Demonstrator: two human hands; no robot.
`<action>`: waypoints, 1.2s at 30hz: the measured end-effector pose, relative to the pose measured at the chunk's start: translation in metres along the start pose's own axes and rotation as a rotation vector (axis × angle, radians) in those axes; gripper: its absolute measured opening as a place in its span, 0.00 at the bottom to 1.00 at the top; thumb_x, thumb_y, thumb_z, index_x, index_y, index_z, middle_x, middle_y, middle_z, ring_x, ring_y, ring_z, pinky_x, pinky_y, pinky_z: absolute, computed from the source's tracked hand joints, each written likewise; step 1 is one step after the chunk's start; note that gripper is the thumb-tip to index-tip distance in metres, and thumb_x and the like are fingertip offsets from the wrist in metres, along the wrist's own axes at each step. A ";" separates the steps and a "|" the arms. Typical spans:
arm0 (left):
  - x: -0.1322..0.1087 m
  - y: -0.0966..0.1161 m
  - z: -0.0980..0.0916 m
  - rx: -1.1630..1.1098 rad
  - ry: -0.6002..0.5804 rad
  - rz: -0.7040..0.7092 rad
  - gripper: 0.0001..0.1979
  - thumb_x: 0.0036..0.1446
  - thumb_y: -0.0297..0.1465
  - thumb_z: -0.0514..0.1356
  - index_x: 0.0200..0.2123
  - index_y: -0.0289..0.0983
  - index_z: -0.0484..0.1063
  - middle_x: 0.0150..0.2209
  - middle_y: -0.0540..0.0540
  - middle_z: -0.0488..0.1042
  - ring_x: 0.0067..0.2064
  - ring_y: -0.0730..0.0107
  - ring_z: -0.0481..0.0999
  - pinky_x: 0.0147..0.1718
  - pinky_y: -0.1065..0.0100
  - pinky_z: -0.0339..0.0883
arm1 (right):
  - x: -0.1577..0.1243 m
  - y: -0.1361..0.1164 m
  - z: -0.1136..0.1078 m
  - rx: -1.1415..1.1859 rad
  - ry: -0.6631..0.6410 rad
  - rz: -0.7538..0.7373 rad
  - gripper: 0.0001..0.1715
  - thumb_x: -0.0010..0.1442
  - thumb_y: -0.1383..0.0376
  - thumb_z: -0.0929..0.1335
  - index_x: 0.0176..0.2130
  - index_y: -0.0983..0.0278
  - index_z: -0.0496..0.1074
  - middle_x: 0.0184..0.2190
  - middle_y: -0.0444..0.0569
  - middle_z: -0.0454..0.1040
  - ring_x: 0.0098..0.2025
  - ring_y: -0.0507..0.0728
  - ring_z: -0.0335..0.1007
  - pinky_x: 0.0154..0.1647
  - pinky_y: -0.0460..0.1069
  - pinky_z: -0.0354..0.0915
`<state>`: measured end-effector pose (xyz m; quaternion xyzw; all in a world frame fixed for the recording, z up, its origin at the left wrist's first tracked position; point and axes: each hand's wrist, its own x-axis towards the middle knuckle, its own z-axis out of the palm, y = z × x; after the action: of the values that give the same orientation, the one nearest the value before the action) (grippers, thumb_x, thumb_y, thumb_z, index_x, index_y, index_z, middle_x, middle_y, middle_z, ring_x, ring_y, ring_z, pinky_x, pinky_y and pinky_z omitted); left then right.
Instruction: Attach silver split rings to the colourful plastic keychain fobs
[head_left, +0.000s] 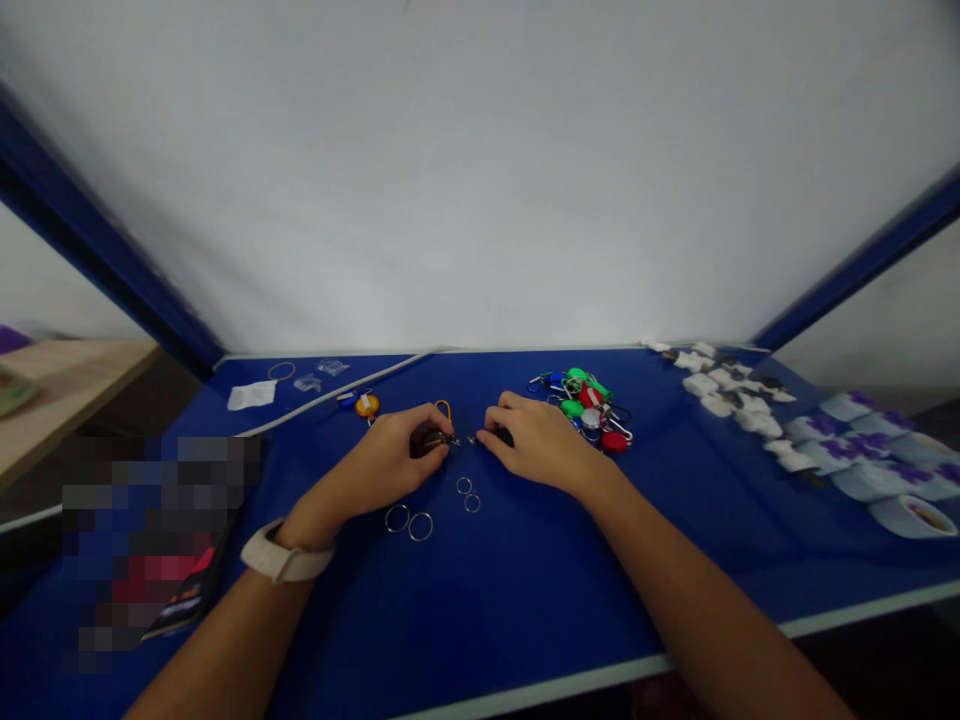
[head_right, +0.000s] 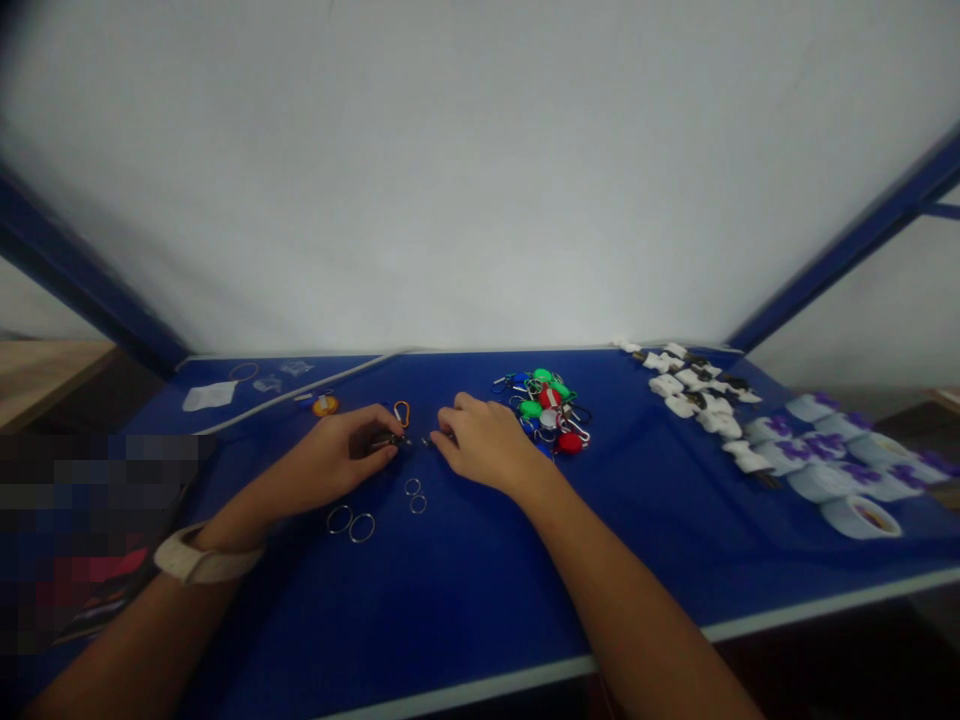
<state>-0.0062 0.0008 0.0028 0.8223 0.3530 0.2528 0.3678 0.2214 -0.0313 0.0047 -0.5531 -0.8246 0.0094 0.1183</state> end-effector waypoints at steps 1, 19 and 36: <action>0.000 0.001 0.000 -0.009 0.008 -0.001 0.08 0.58 0.29 0.60 0.41 0.38 0.73 0.35 0.46 0.77 0.35 0.66 0.75 0.37 0.64 0.71 | 0.000 0.000 0.000 0.016 0.008 -0.003 0.12 0.68 0.59 0.64 0.38 0.63 0.74 0.37 0.51 0.73 0.36 0.56 0.69 0.35 0.50 0.58; 0.002 0.009 -0.001 -0.223 0.019 -0.034 0.07 0.60 0.30 0.59 0.42 0.37 0.70 0.41 0.45 0.75 0.40 0.66 0.75 0.42 0.62 0.70 | 0.003 -0.013 0.006 0.506 0.099 -0.164 0.07 0.67 0.67 0.65 0.40 0.64 0.73 0.34 0.46 0.74 0.33 0.52 0.67 0.37 0.47 0.61; 0.001 0.013 -0.005 -0.096 -0.056 -0.095 0.10 0.65 0.36 0.53 0.37 0.37 0.69 0.29 0.51 0.68 0.29 0.71 0.69 0.28 0.68 0.63 | 0.003 -0.011 0.001 0.648 0.102 -0.105 0.08 0.66 0.63 0.66 0.38 0.63 0.75 0.29 0.43 0.75 0.28 0.49 0.67 0.33 0.45 0.61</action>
<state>-0.0037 -0.0023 0.0168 0.7928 0.3685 0.2288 0.4282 0.2104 -0.0331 0.0060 -0.4434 -0.7991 0.2374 0.3295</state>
